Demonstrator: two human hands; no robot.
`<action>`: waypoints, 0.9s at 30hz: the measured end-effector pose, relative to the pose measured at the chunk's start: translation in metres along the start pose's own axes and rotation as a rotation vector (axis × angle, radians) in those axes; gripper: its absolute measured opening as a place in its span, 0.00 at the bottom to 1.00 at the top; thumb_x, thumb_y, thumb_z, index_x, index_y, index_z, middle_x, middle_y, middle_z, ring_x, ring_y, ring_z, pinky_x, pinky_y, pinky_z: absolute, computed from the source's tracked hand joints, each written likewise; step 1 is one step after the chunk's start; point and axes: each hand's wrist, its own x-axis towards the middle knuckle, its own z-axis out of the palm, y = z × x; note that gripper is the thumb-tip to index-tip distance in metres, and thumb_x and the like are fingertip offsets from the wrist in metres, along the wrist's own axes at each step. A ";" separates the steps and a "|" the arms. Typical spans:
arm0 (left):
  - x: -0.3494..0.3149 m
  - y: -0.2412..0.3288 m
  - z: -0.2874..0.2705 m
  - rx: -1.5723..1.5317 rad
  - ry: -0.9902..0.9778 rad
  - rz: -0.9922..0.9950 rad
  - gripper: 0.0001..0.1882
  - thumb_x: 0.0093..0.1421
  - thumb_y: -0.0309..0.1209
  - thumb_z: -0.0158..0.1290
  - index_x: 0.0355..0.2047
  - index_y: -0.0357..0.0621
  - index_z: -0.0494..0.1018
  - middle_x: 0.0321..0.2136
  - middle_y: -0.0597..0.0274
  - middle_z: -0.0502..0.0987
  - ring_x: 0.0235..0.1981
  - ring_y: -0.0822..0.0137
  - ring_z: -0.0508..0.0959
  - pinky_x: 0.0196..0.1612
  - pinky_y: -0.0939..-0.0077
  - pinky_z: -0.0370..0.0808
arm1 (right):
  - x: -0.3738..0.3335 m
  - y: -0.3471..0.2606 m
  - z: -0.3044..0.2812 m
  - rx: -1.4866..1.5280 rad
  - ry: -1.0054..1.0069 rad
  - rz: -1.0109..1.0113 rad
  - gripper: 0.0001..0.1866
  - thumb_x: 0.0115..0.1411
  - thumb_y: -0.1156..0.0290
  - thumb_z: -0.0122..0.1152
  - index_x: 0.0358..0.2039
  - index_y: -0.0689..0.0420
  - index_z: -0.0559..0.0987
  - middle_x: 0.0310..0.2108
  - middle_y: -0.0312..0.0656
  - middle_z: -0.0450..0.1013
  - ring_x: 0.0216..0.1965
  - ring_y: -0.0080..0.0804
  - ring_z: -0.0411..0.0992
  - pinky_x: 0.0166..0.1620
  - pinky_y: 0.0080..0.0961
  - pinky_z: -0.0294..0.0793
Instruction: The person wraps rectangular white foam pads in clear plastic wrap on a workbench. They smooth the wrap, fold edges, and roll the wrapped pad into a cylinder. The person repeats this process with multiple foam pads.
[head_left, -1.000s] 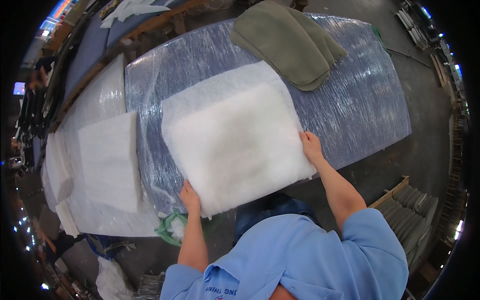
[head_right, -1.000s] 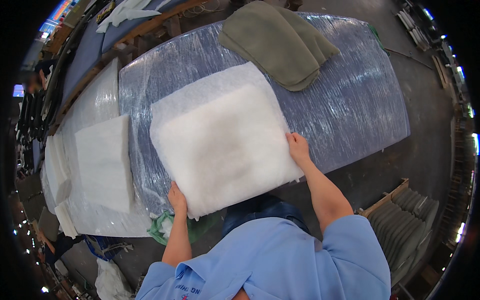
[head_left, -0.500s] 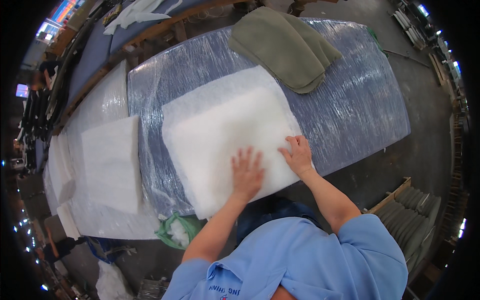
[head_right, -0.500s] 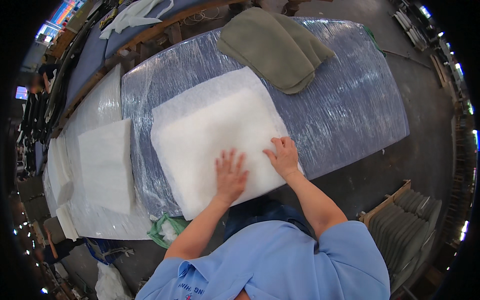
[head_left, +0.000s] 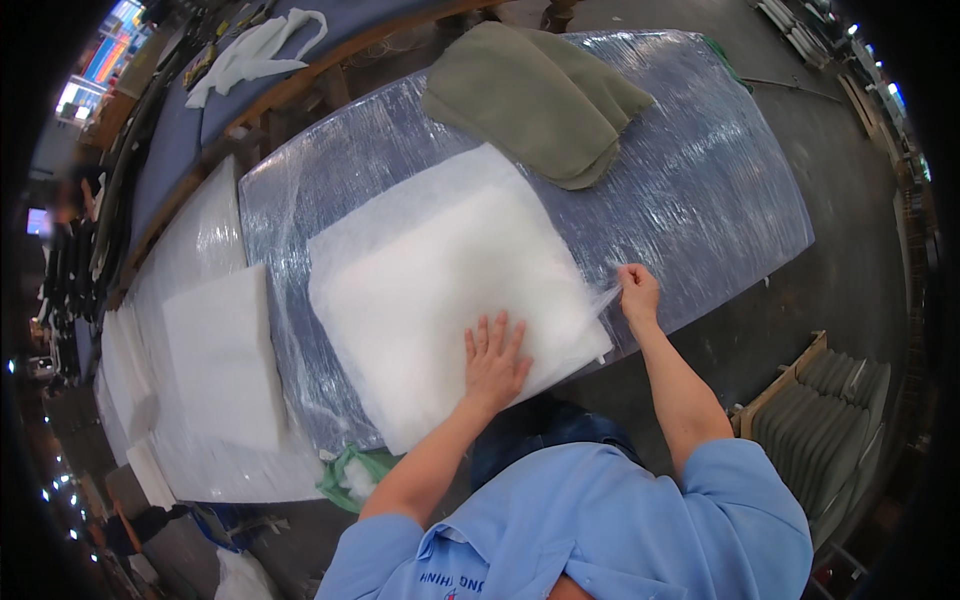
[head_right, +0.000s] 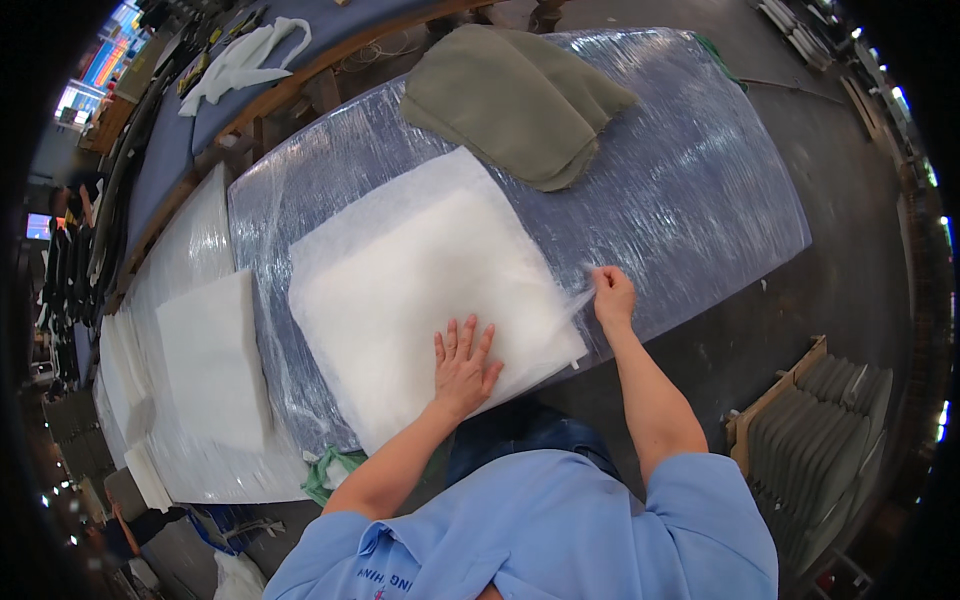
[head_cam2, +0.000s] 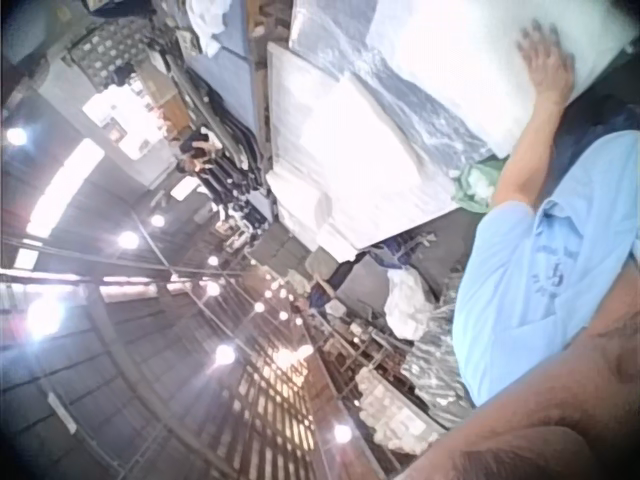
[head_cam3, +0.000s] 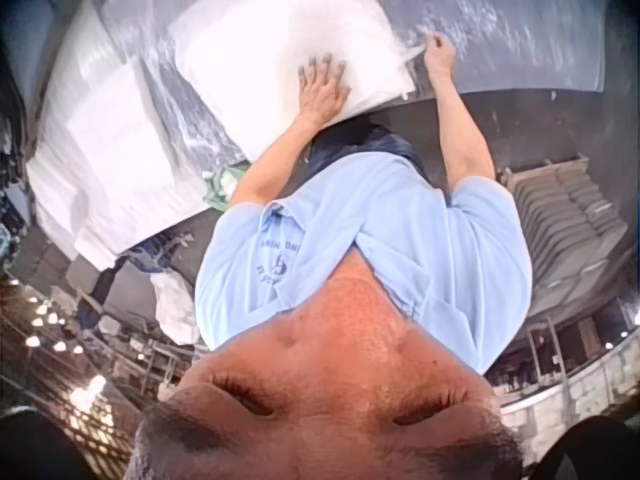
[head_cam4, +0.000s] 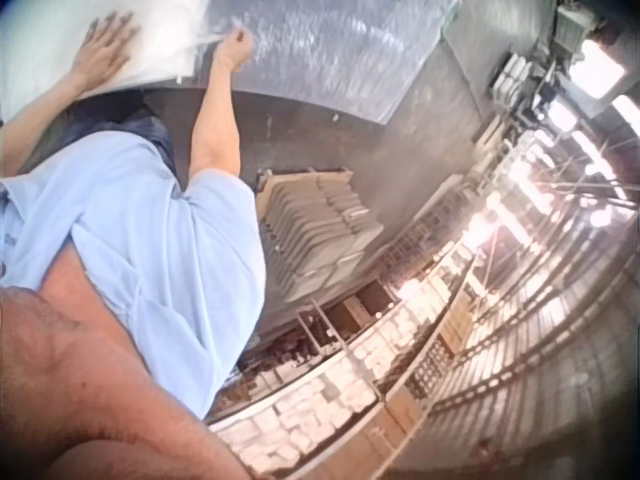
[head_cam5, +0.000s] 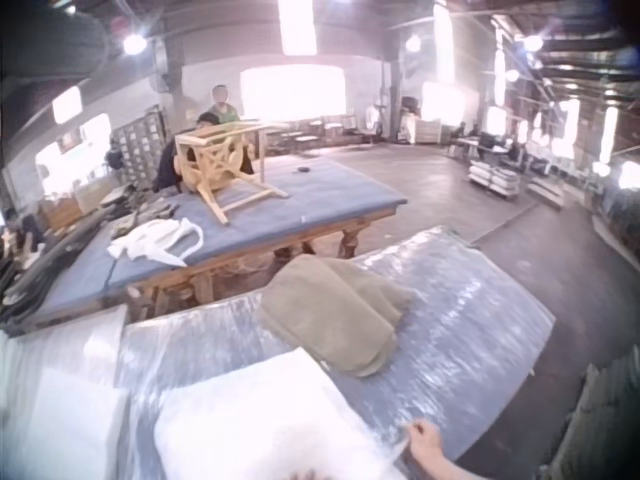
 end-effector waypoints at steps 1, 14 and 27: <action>0.003 0.004 0.000 -0.043 0.011 0.016 0.37 0.67 0.47 0.54 0.75 0.59 0.60 0.77 0.52 0.50 0.78 0.40 0.46 0.76 0.36 0.39 | -0.005 -0.004 -0.003 0.029 -0.059 -0.004 0.11 0.69 0.65 0.64 0.37 0.61 0.83 0.24 0.29 0.74 0.28 0.21 0.71 0.34 0.23 0.70; 0.028 0.029 0.017 -0.010 -0.115 0.129 0.44 0.62 0.51 0.57 0.76 0.59 0.56 0.79 0.54 0.47 0.79 0.44 0.44 0.78 0.41 0.37 | -0.070 -0.020 0.007 -0.284 -0.122 -0.212 0.11 0.66 0.62 0.62 0.42 0.56 0.80 0.36 0.55 0.80 0.40 0.58 0.79 0.45 0.49 0.77; 0.027 0.030 0.013 0.028 -0.138 0.115 0.51 0.57 0.57 0.60 0.78 0.65 0.53 0.79 0.48 0.43 0.79 0.39 0.41 0.76 0.37 0.35 | -0.126 -0.058 0.009 -0.445 -0.161 -0.355 0.20 0.66 0.56 0.64 0.51 0.54 0.76 0.41 0.49 0.79 0.44 0.54 0.79 0.47 0.48 0.78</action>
